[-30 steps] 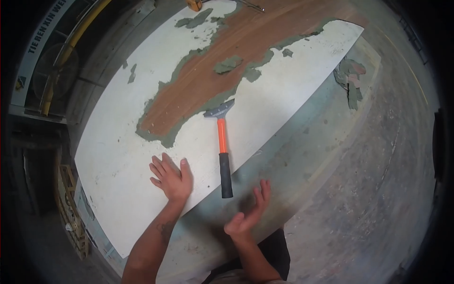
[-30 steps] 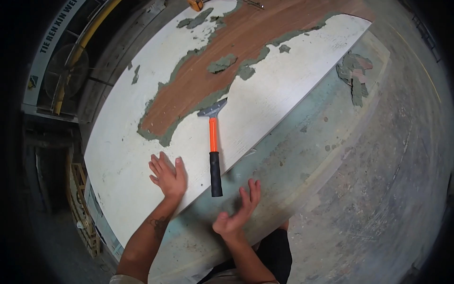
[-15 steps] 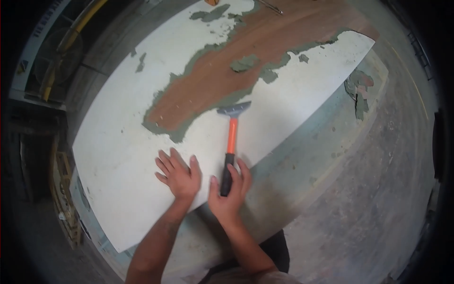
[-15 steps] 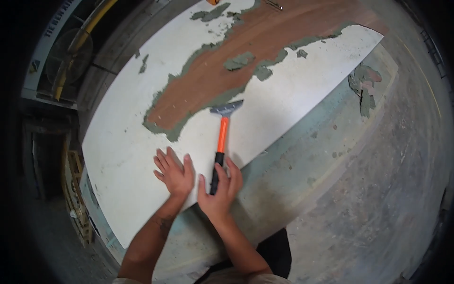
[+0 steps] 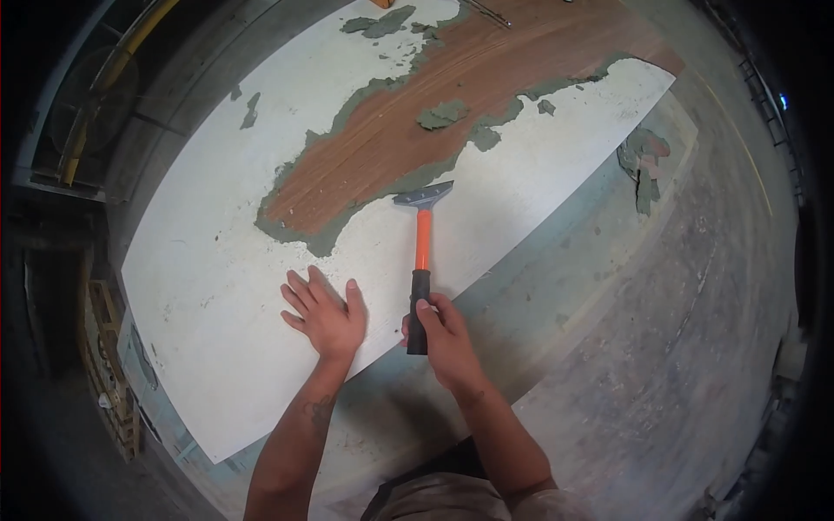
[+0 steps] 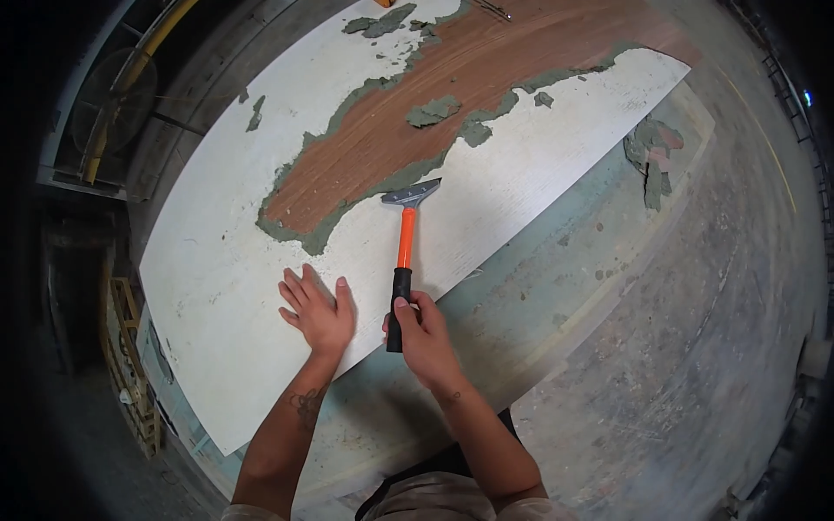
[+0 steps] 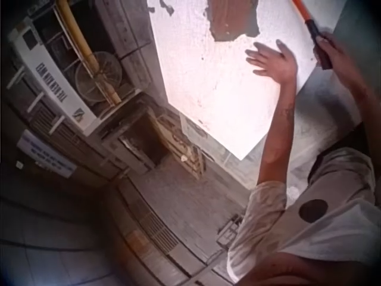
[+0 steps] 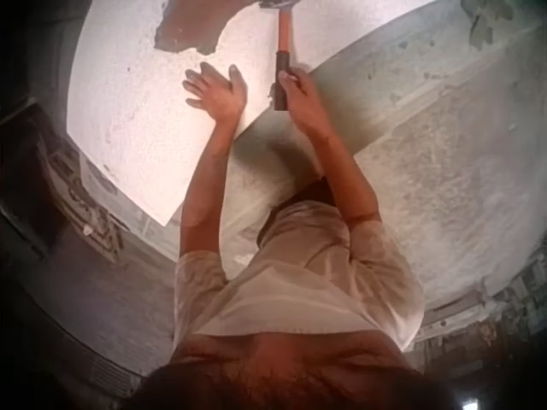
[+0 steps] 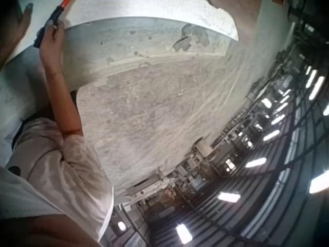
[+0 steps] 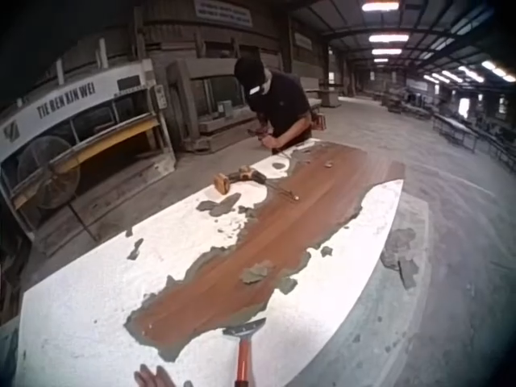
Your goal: Scraping and drilling a large wooden surface to remove damaged material in a factory.
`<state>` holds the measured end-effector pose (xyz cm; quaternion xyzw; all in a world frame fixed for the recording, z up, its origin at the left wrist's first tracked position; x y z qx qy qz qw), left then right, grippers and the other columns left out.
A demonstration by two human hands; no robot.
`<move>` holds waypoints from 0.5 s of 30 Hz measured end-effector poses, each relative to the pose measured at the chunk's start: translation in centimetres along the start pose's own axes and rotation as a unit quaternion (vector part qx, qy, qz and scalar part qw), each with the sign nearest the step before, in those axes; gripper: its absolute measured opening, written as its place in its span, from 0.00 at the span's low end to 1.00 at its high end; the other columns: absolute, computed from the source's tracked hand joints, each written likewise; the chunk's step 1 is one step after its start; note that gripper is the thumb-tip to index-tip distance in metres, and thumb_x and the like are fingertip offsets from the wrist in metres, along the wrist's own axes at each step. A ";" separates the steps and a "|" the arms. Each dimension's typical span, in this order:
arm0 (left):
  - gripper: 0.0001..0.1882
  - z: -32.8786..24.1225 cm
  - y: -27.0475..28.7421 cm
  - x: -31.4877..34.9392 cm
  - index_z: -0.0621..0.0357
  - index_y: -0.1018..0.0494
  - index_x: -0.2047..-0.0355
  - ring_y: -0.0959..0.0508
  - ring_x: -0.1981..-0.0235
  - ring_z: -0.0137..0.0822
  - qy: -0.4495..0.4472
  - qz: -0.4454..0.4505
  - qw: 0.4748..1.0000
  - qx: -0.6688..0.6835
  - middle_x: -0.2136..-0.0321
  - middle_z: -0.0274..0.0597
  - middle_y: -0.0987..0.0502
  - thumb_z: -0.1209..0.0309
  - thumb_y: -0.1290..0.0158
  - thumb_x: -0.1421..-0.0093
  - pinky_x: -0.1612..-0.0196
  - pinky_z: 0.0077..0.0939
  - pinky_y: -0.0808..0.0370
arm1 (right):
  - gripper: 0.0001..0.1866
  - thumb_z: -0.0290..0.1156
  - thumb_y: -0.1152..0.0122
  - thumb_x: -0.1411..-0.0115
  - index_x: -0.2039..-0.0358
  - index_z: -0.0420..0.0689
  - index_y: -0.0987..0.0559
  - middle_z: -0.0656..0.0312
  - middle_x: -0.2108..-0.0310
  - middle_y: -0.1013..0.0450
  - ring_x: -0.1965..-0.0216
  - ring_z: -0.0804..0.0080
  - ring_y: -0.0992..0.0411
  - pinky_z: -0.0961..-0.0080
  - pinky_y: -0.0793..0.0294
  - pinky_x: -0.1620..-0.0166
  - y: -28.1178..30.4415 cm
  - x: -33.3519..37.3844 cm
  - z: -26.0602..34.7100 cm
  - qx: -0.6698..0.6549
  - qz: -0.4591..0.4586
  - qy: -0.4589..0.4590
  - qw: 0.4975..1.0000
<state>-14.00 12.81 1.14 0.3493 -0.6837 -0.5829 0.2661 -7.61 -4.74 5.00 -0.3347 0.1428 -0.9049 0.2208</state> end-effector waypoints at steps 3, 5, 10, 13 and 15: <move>0.40 0.5 -0.1 0.2 0.63 0.41 0.32 0.54 0.28 0.67 -0.010 -0.035 0.999 0.005 0.30 0.65 0.48 0.47 0.51 0.34 0.33 0.76 0.60 | 0.14 0.42 0.54 0.24 0.56 0.43 0.30 0.64 0.73 0.29 0.71 0.77 0.27 0.78 0.29 0.75 1.5 1.7 -0.7 -0.015 -0.051 -0.061 0.997; 0.30 0.9 0.0 -0.7 0.62 0.33 0.40 0.41 0.34 0.62 -0.025 -0.070 0.996 0.045 0.38 0.59 0.35 0.51 0.50 0.33 0.35 0.69 0.51 | 0.16 0.43 0.55 0.24 0.59 0.42 0.30 0.65 0.74 0.30 0.77 0.79 0.30 0.80 0.31 0.76 4.6 3.1 -1.9 0.060 -0.061 -0.052 0.995; 0.09 5.6 0.1 -11.5 0.62 0.28 0.58 0.27 0.59 0.36 0.039 -0.214 0.925 0.311 0.63 0.43 0.25 0.67 0.48 0.29 0.53 0.30 0.29 | 0.20 0.46 0.56 0.24 0.65 0.42 0.28 0.68 0.80 0.33 0.83 0.81 0.34 0.81 0.36 0.79 9.0 5.3 -1.5 0.229 -0.088 -0.046 0.969; 0.13 4.3 -0.7 -19.6 0.65 0.29 0.60 0.27 0.62 0.38 0.048 -0.267 0.889 0.370 0.65 0.45 0.24 0.64 0.49 0.29 0.55 0.32 0.28 | 0.24 0.49 0.60 0.23 0.67 0.42 0.28 0.68 0.82 0.34 0.84 0.81 0.35 0.80 0.37 0.80 7.6 3.5 1.2 0.258 -0.106 -0.097 0.955; 0.14 5.2 -1.9 -22.3 0.61 0.30 0.64 0.31 0.66 0.32 0.018 -0.271 0.896 0.351 0.68 0.37 0.29 0.63 0.54 0.27 0.59 0.27 0.31 | 0.26 0.50 0.62 0.23 0.68 0.42 0.29 0.68 0.83 0.35 0.84 0.81 0.35 0.80 0.37 0.80 4.6 -0.5 5.1 0.247 -0.114 -0.131 0.953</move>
Point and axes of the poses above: each hand's wrist, its own x-axis away from the middle knuckle, its own y-axis out of the back of the hand, z = x × y, the point moved 1 cm from there along -x, towards the middle knuckle
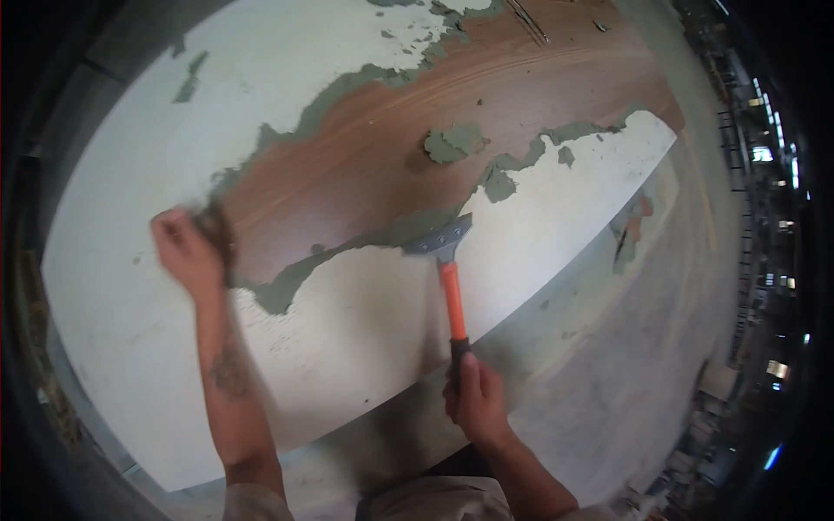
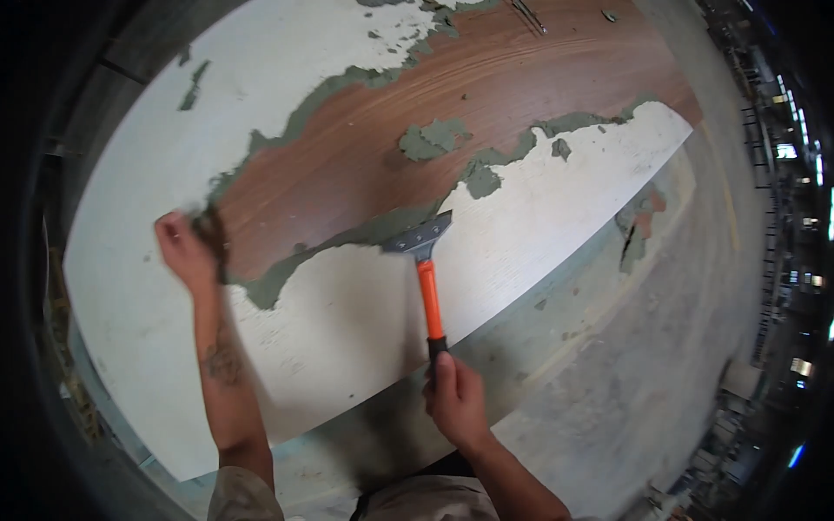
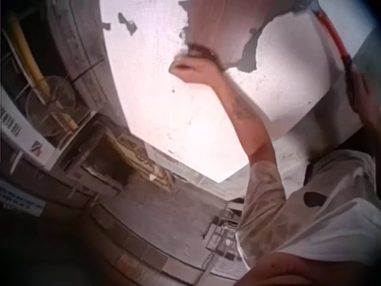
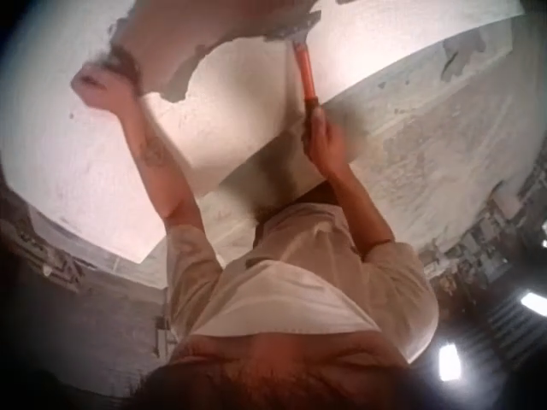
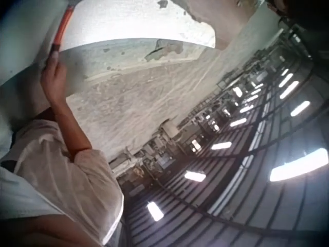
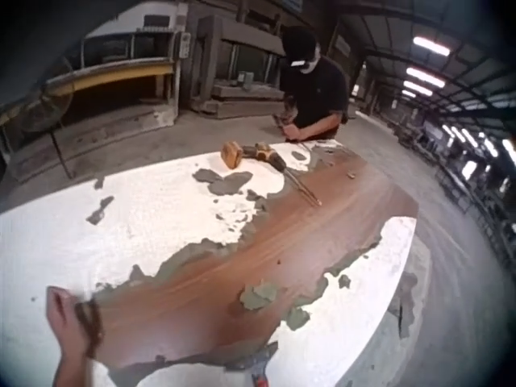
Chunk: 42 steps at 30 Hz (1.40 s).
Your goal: Scraping and drilling a large wooden surface to remove damaged material in a factory.
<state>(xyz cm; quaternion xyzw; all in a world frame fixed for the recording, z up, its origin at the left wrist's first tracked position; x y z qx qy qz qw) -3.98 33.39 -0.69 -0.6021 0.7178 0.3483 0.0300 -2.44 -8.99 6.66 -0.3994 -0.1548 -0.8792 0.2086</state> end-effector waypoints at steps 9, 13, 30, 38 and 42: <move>0.16 0.8 -0.8 0.0 0.56 0.39 0.75 0.42 0.73 0.22 0.171 0.023 0.980 0.102 0.77 0.26 0.42 0.67 0.56 0.29 0.69 0.20 0.43 | 0.37 0.59 0.71 0.25 0.78 0.42 0.30 0.68 0.88 0.36 0.86 0.80 0.36 0.79 0.40 0.81 -0.6 -3.1 1.4 0.121 -0.058 0.001 0.991; 0.15 1.1 0.0 -1.0 0.56 0.37 0.75 0.41 0.72 0.22 0.183 0.036 0.977 0.107 0.76 0.27 0.41 0.67 0.55 0.29 0.67 0.19 0.43 | 0.34 0.58 0.68 0.25 0.76 0.43 0.33 0.68 0.86 0.37 0.85 0.81 0.39 0.79 0.40 0.80 -0.4 -3.6 1.4 0.115 -0.049 0.002 0.992; 0.15 -0.5 -1.4 -0.6 0.59 0.32 0.74 0.35 0.75 0.28 0.089 0.048 0.992 0.073 0.80 0.35 0.34 0.66 0.49 0.30 0.66 0.22 0.34 | 0.33 0.50 0.66 0.23 0.81 0.42 0.31 0.66 0.89 0.37 0.89 0.77 0.37 0.75 0.37 0.83 -0.7 -2.8 3.6 0.135 -0.050 -0.008 0.989; 0.12 -2.0 -0.8 -0.9 0.57 0.25 0.65 0.26 0.59 0.48 -0.149 0.055 0.978 -0.133 0.64 0.45 0.23 0.61 0.42 0.36 0.54 0.42 0.30 | 0.25 0.52 0.59 0.24 0.65 0.43 0.29 0.66 0.81 0.38 0.87 0.76 0.42 0.77 0.41 0.85 2.3 0.1 6.5 -0.135 0.103 -0.074 0.983; 0.13 -3.3 -0.2 -0.5 0.54 0.25 0.62 0.24 0.53 0.49 -0.143 0.072 0.972 -0.173 0.59 0.44 0.22 0.58 0.41 0.37 0.50 0.45 0.31 | 0.18 0.48 0.54 0.25 0.60 0.46 0.27 0.68 0.78 0.40 0.85 0.79 0.43 0.78 0.43 0.85 2.4 3.0 9.9 -0.496 0.248 -0.172 0.814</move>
Point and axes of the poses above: each hand's wrist, its own x-axis away from the middle knuckle, its own y-axis out of the back of the hand, z = x × y, the point moved 1 cm from there along -x, towards the middle knuckle
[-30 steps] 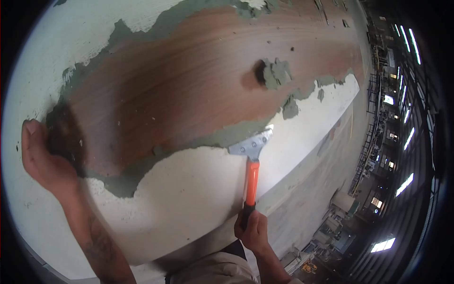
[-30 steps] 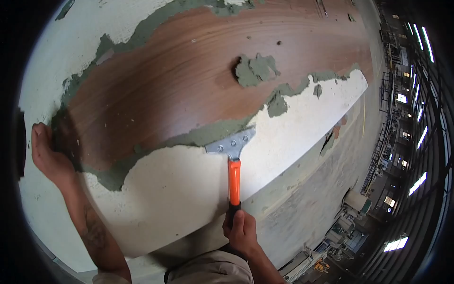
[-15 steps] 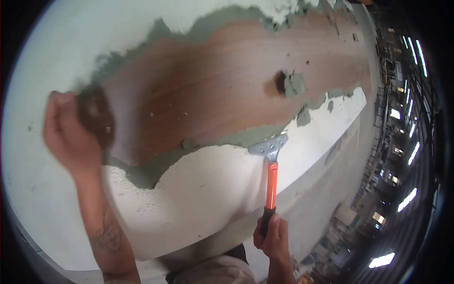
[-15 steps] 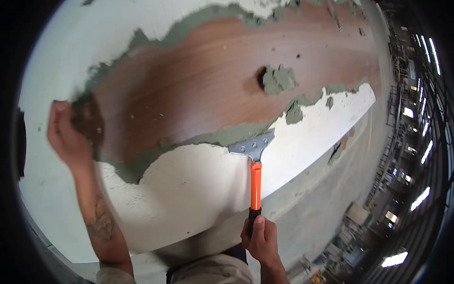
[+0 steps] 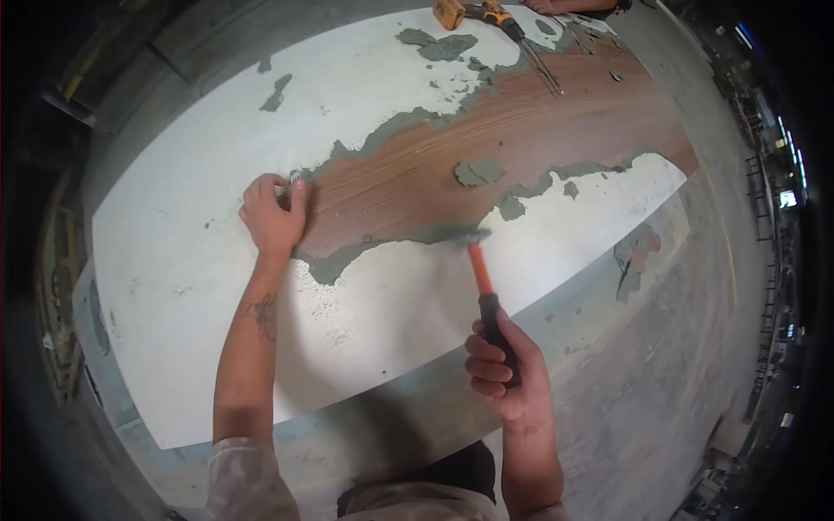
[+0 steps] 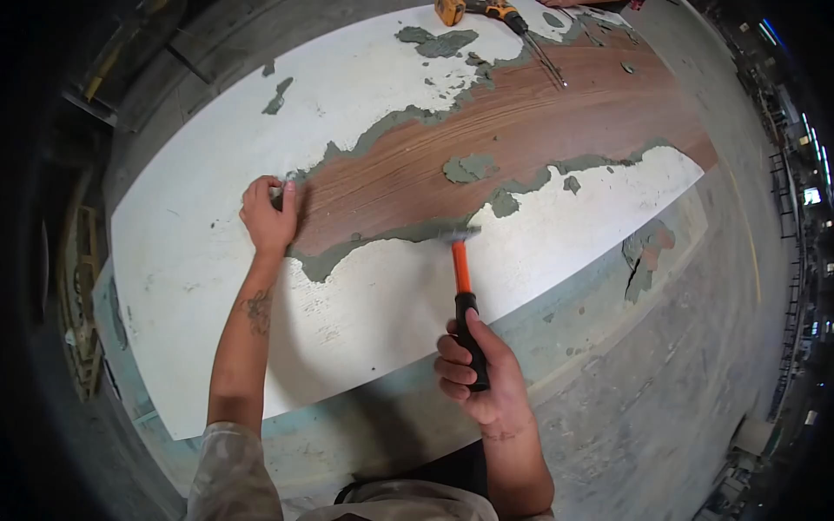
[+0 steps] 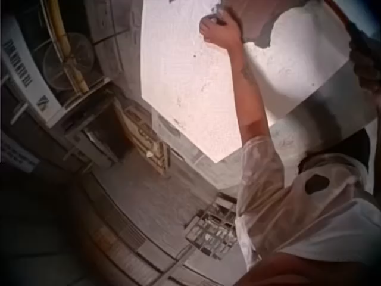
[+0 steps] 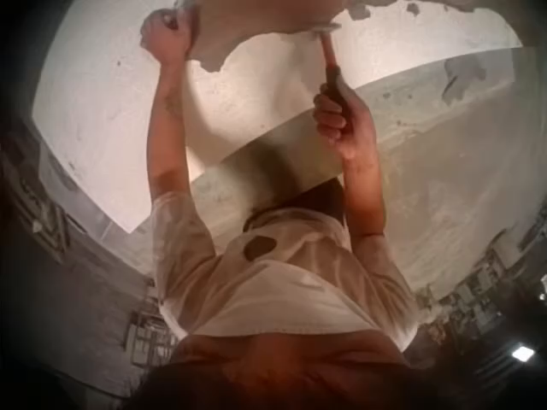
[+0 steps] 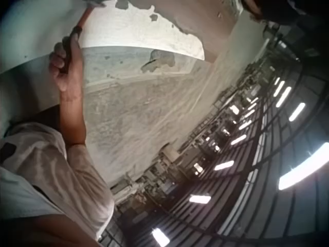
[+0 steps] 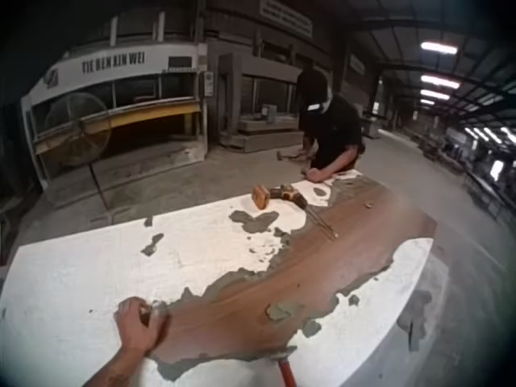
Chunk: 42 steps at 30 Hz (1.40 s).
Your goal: Scraping and drilling a large wooden surface to remove damaged material in a factory.
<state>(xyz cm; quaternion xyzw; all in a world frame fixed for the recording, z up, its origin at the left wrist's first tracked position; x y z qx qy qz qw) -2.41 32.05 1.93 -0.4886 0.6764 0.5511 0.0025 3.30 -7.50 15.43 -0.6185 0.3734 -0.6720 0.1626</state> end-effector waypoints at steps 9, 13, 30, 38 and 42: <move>0.38 -6.1 5.0 6.5 0.59 0.34 0.35 0.39 0.30 0.57 -0.158 0.226 0.961 -0.007 0.31 0.57 0.38 0.52 0.39 0.41 0.31 0.61 0.47 | 0.12 0.36 0.49 0.26 0.53 0.40 0.31 0.61 0.77 0.32 0.83 0.72 0.32 0.71 0.30 0.78 4.7 4.4 0.0 0.483 0.027 0.209 0.850; 0.39 -3.4 9.3 8.9 0.65 0.40 0.31 0.43 0.29 0.61 -0.108 0.315 0.940 -0.072 0.30 0.62 0.42 0.54 0.43 0.36 0.30 0.58 0.45 | 0.17 0.37 0.42 0.30 0.49 0.37 0.27 0.53 0.74 0.27 0.80 0.62 0.27 0.64 0.27 0.74 10.6 4.0 3.7 0.698 -0.021 0.265 0.665; 0.34 15.0 21.9 24.4 0.68 0.35 0.36 0.40 0.32 0.66 0.292 0.001 0.927 -0.234 0.34 0.71 0.39 0.51 0.51 0.31 0.31 0.56 0.43 | 0.26 0.22 0.40 0.37 0.37 0.43 0.26 0.49 0.73 0.25 0.73 0.50 0.24 0.62 0.25 0.69 6.8 -2.9 5.5 0.892 0.176 0.240 0.339; 0.31 14.2 21.2 23.9 0.74 0.34 0.40 0.33 0.35 0.62 0.285 0.012 0.927 -0.244 0.36 0.71 0.38 0.58 0.46 0.32 0.35 0.45 0.32 | 0.25 0.21 0.43 0.35 0.37 0.39 0.27 0.48 0.72 0.25 0.75 0.56 0.25 0.68 0.26 0.67 4.4 -6.1 -3.3 0.864 0.098 0.248 0.427; 0.29 14.2 21.7 24.0 0.72 0.33 0.41 0.32 0.36 0.61 0.284 0.019 0.922 -0.262 0.35 0.70 0.38 0.58 0.48 0.30 0.35 0.44 0.31 | 0.25 0.20 0.43 0.34 0.37 0.39 0.28 0.46 0.69 0.23 0.72 0.56 0.24 0.70 0.26 0.66 2.0 -5.2 -4.9 0.864 0.062 0.218 0.449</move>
Point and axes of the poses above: each hand's wrist, its own x-axis away from the middle knuckle, its own y-axis out of the back of the hand, z = x × y, the point moved 1 cm from there along -x, towards the middle knuckle
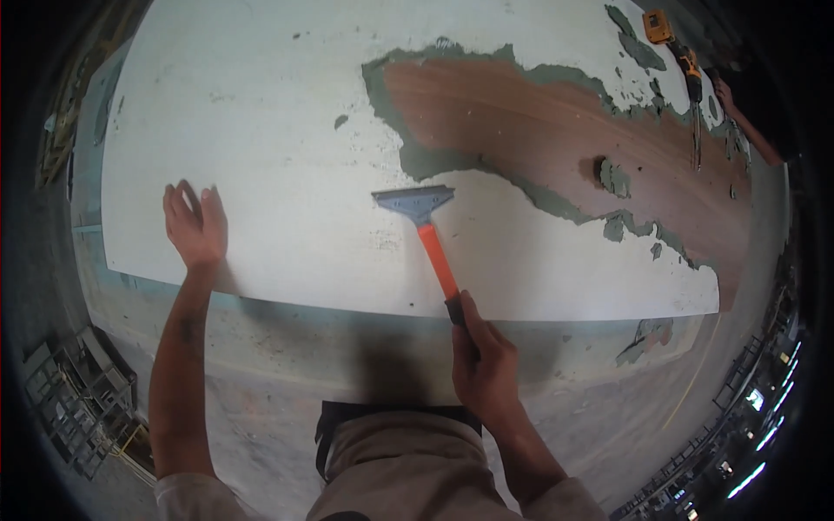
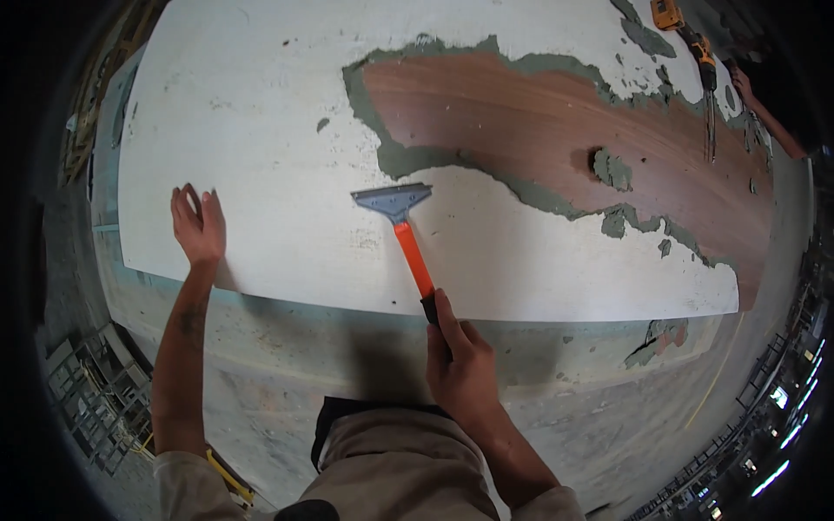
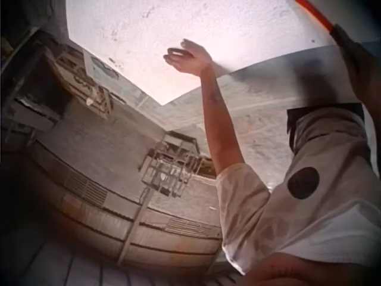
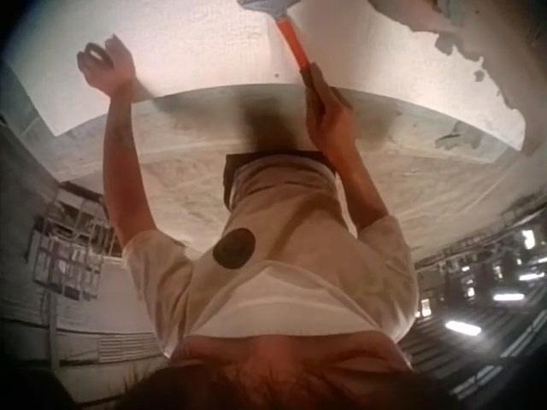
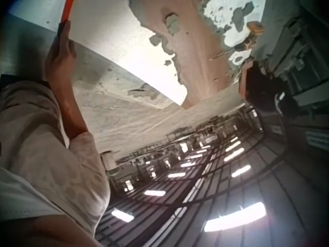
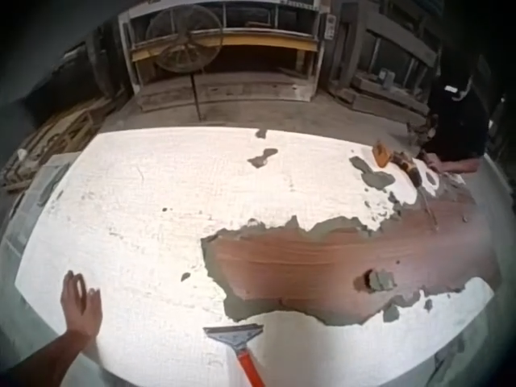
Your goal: Scraping and drilling a large wooden surface to remove damaged material in a factory.
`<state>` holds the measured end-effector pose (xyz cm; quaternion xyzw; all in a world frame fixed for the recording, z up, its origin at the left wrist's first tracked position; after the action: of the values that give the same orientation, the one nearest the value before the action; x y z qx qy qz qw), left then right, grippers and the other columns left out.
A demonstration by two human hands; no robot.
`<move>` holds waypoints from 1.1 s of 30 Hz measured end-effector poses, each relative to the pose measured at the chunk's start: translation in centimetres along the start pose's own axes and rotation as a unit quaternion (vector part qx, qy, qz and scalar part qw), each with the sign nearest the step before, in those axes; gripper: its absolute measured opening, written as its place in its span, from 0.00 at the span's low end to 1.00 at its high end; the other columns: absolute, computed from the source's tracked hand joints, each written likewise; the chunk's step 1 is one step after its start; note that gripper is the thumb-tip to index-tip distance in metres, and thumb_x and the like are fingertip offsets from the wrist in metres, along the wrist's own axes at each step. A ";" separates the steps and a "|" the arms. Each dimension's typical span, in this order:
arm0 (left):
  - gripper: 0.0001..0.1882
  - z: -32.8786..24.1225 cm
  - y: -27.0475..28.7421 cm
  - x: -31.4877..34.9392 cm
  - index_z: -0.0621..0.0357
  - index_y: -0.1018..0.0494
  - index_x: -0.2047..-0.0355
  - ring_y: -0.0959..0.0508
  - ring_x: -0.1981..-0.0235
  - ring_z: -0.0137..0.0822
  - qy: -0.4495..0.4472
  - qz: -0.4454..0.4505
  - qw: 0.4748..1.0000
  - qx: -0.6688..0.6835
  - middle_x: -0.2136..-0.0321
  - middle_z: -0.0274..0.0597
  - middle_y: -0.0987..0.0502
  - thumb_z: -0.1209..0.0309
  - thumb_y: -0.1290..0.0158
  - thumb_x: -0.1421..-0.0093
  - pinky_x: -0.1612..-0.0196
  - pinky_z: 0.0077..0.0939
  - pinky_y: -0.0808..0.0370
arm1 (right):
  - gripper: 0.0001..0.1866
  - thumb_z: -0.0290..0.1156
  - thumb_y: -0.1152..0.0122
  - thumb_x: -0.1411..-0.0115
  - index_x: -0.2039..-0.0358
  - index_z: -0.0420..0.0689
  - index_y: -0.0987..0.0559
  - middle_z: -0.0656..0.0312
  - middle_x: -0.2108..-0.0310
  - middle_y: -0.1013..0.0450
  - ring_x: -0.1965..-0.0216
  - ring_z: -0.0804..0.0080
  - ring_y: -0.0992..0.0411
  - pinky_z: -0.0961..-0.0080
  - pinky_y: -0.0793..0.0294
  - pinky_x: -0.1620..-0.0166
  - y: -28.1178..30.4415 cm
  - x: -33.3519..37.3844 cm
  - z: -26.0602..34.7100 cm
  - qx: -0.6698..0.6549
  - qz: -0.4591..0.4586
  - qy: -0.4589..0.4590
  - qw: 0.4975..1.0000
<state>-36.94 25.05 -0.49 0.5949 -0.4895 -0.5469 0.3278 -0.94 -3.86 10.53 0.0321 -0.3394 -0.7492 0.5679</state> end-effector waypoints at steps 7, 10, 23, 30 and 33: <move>0.29 -0.7 -0.1 -0.2 0.72 0.34 0.40 0.32 0.36 0.62 -0.003 0.008 1.000 0.001 0.35 0.69 0.38 0.58 0.49 0.29 0.35 0.45 0.32 | 0.28 0.22 0.41 0.35 0.34 0.44 0.30 0.49 0.73 0.25 0.76 0.52 0.25 0.61 0.27 0.71 1.9 -1.3 2.4 0.037 0.038 -0.021 0.998; 0.30 -0.5 -0.4 -0.4 0.73 0.35 0.40 0.33 0.35 0.62 0.003 0.006 0.999 0.032 0.35 0.68 0.38 0.58 0.48 0.30 0.35 0.45 0.32 | 0.26 0.23 0.41 0.34 0.35 0.40 0.30 0.53 0.73 0.25 0.78 0.60 0.26 0.65 0.28 0.73 0.4 -0.6 1.1 0.052 -0.004 0.017 0.998; 0.32 0.1 -0.8 -0.3 0.71 0.35 0.38 0.35 0.33 0.60 0.009 0.015 1.000 0.007 0.34 0.67 0.39 0.57 0.46 0.32 0.32 0.47 0.36 | 0.27 0.54 0.48 0.29 0.55 0.37 0.27 0.60 0.76 0.31 0.75 0.74 0.31 0.79 0.31 0.72 -4.1 1.5 -4.4 -0.773 0.295 -0.236 0.509; 0.31 0.0 -0.7 -0.1 0.72 0.37 0.37 0.33 0.33 0.58 -0.002 0.037 0.998 -0.046 0.33 0.67 0.40 0.59 0.47 0.30 0.33 0.44 0.34 | 0.26 0.55 0.56 0.26 0.55 0.40 0.31 0.64 0.81 0.35 0.86 0.79 0.38 0.79 0.38 0.83 -6.6 1.6 -2.6 -0.432 0.110 -0.261 0.856; 0.31 0.6 -0.7 0.0 0.72 0.37 0.37 0.33 0.34 0.60 -0.020 0.024 0.999 -0.015 0.34 0.67 0.39 0.58 0.48 0.29 0.33 0.45 0.35 | 0.24 0.52 0.61 0.24 0.55 0.40 0.33 0.65 0.82 0.36 0.87 0.80 0.39 0.79 0.39 0.83 -6.9 1.5 -2.8 -0.383 0.126 -0.221 0.888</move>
<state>-37.36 25.40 -1.28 0.5668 -0.5019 -0.5579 0.3401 -6.01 -5.61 5.11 -0.3977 -0.1441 -0.7306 0.5361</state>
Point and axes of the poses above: each hand's wrist, its own x-axis away from the middle knuckle, its own y-axis out of the back of the hand, z = x × y, the point moved 1 cm from there along -x, towards the middle knuckle
